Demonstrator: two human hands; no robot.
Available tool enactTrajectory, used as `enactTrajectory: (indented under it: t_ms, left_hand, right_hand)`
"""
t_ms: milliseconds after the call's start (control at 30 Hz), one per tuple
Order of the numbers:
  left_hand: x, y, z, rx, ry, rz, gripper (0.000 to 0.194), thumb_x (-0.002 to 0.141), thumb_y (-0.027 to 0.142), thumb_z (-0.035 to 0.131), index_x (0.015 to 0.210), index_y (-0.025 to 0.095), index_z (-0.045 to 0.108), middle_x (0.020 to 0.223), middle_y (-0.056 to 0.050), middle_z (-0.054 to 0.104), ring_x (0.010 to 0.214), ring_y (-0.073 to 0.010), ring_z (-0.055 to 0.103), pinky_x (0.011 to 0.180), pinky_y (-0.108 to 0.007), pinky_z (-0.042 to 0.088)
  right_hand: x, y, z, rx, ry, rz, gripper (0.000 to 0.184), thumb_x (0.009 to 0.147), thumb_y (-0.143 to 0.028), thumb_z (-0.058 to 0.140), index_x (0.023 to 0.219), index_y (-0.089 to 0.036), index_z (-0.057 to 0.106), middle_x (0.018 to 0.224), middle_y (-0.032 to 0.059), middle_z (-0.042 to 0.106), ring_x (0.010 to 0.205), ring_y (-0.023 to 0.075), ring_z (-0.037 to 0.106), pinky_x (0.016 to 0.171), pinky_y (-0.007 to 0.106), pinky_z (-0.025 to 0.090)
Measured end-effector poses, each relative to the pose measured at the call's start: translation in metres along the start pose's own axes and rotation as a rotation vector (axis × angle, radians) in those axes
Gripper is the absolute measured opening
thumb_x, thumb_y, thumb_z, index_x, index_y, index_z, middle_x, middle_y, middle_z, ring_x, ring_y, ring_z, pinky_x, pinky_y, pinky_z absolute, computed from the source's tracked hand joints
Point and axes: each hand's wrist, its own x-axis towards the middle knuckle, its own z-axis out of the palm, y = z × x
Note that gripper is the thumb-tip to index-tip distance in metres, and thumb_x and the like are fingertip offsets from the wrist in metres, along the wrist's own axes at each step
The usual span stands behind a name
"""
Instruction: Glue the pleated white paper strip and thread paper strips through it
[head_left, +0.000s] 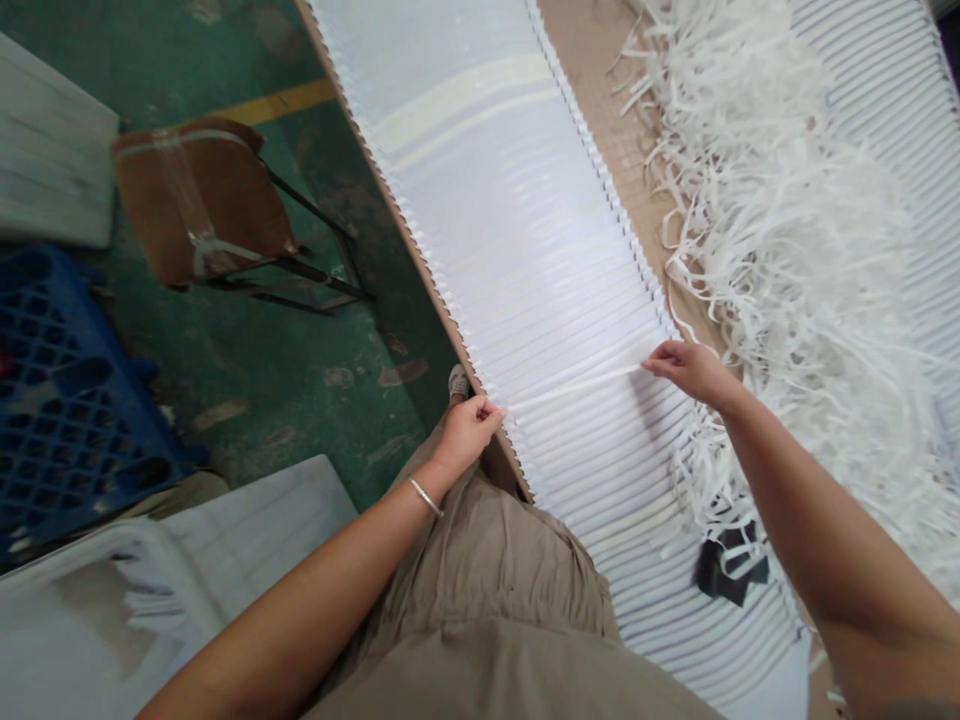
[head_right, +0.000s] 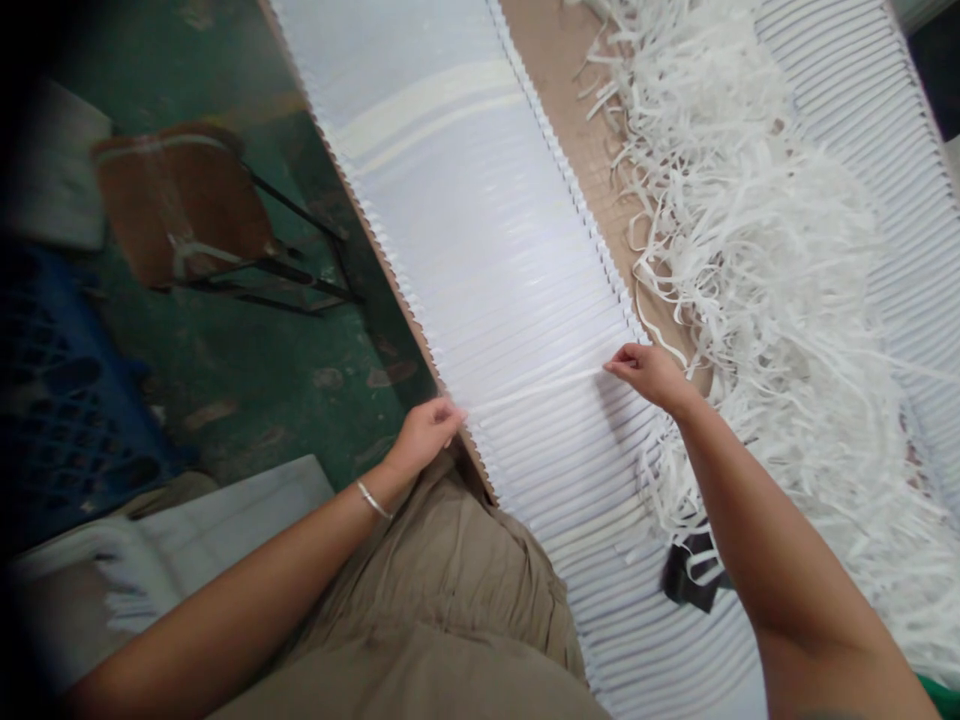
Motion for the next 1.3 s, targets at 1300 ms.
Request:
enactTrajectory:
  t_ms: [1300]
  left_hand:
    - [0.026, -0.001, 0.022, 0.239, 0.228, 0.062, 0.018, 0.091, 0.032, 0.058, 0.077, 0.021, 0.06, 0.075, -0.003, 0.069, 0.072, -0.0183, 0.065, 0.068, -0.027, 0.046]
  right_hand:
    - [0.074, 0.004, 0.0, 0.035, 0.471, -0.024, 0.016, 0.084, -0.037, 0.062, 0.084, -0.021, 0.063, 0.073, 0.002, 0.066, 0.066, 0.0168, 0.058, 0.069, 0.032, 0.046]
